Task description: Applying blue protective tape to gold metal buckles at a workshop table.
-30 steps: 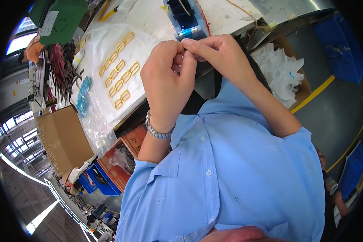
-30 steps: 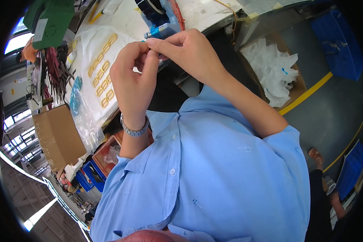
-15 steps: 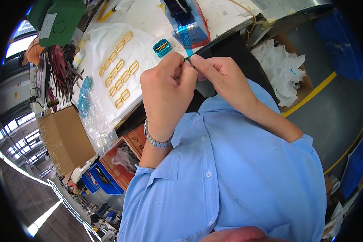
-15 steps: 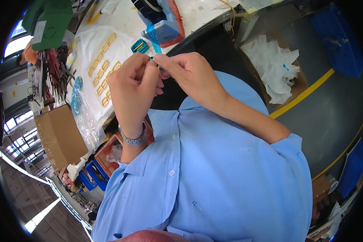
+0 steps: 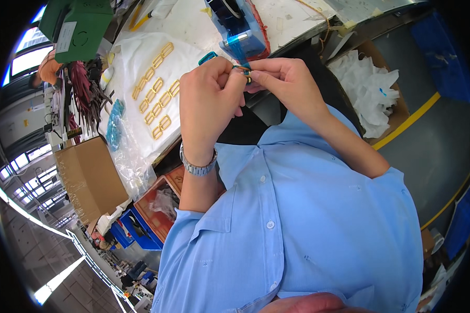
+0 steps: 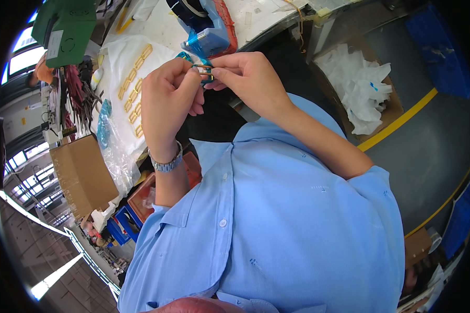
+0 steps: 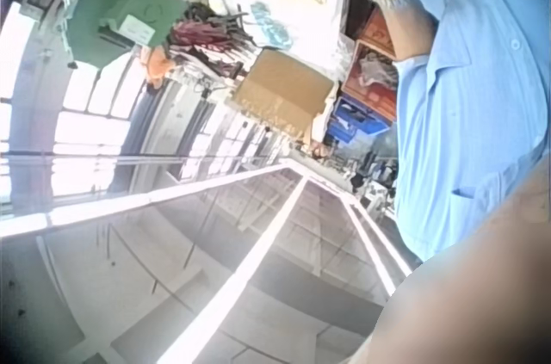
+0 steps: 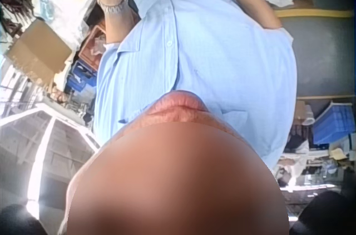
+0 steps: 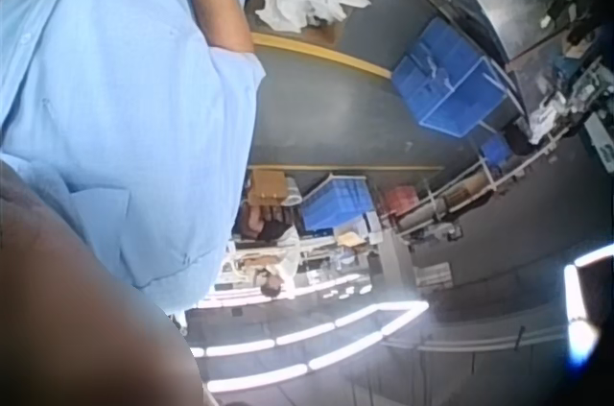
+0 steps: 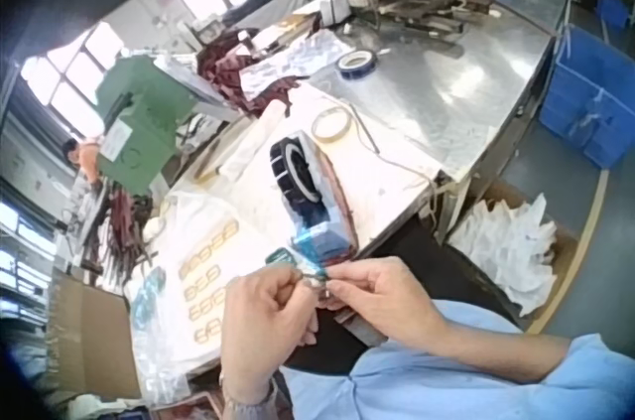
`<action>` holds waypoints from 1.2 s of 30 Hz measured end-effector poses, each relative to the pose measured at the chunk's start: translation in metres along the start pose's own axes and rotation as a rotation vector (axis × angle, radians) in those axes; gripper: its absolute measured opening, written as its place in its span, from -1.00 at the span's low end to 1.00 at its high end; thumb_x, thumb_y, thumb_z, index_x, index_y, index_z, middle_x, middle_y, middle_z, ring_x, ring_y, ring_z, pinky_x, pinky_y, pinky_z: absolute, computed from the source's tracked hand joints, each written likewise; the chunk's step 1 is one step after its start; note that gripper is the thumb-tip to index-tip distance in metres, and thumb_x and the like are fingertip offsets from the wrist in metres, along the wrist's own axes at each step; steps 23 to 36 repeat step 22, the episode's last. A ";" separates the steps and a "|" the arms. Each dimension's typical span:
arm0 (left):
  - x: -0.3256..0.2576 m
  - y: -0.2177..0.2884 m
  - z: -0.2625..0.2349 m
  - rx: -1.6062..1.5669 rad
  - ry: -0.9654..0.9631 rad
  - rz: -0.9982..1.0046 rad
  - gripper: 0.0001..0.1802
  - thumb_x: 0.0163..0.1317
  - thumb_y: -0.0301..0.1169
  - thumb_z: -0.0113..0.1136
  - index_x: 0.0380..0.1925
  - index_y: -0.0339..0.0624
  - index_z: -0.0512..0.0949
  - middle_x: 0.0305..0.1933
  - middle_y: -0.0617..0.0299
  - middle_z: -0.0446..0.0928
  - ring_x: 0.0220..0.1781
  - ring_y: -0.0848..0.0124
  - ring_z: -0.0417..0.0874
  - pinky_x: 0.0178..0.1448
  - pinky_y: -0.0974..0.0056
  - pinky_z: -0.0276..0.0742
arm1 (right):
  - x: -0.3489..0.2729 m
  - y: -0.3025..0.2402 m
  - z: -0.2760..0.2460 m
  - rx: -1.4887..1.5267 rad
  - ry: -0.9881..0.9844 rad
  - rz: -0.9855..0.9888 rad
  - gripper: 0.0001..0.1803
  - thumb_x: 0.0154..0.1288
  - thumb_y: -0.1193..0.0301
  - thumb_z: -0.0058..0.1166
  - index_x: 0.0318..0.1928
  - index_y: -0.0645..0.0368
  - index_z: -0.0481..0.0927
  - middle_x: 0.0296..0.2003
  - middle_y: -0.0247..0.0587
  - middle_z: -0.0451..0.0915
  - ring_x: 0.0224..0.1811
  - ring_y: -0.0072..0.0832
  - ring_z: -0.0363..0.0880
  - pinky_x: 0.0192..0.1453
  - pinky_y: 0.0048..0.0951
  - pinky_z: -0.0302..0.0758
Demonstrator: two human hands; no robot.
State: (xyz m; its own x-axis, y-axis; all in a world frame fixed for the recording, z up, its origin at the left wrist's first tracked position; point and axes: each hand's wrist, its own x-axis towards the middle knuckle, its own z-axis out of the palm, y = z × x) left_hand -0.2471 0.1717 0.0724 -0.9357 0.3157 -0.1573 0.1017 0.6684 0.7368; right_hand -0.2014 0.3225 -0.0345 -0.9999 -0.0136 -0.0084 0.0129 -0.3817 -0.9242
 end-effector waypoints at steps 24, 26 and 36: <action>0.017 -0.006 -0.001 -0.221 -0.001 -0.042 -0.69 0.54 -0.34 0.31 -0.38 -0.33 0.69 -0.64 0.22 0.64 -0.68 0.53 0.63 -0.58 0.45 0.51 | 0.004 -0.006 -0.001 -0.227 0.050 -0.064 -0.68 0.46 0.34 0.38 0.07 0.32 0.82 -0.17 -0.10 0.87 -0.11 -0.45 0.86 0.05 -0.46 0.71; 0.017 -0.006 -0.001 -0.221 -0.001 -0.042 -0.69 0.54 -0.34 0.31 -0.38 -0.33 0.69 -0.64 0.22 0.64 -0.68 0.53 0.63 -0.58 0.45 0.51 | 0.004 -0.006 -0.001 -0.227 0.050 -0.064 -0.68 0.46 0.34 0.38 0.07 0.32 0.82 -0.17 -0.10 0.87 -0.11 -0.45 0.86 0.05 -0.46 0.71; 0.017 -0.006 -0.001 -0.221 -0.001 -0.042 -0.69 0.54 -0.34 0.31 -0.38 -0.33 0.69 -0.64 0.22 0.64 -0.68 0.53 0.63 -0.58 0.45 0.51 | 0.004 -0.006 -0.001 -0.227 0.050 -0.064 -0.68 0.46 0.34 0.38 0.07 0.32 0.82 -0.17 -0.10 0.87 -0.11 -0.45 0.86 0.05 -0.46 0.71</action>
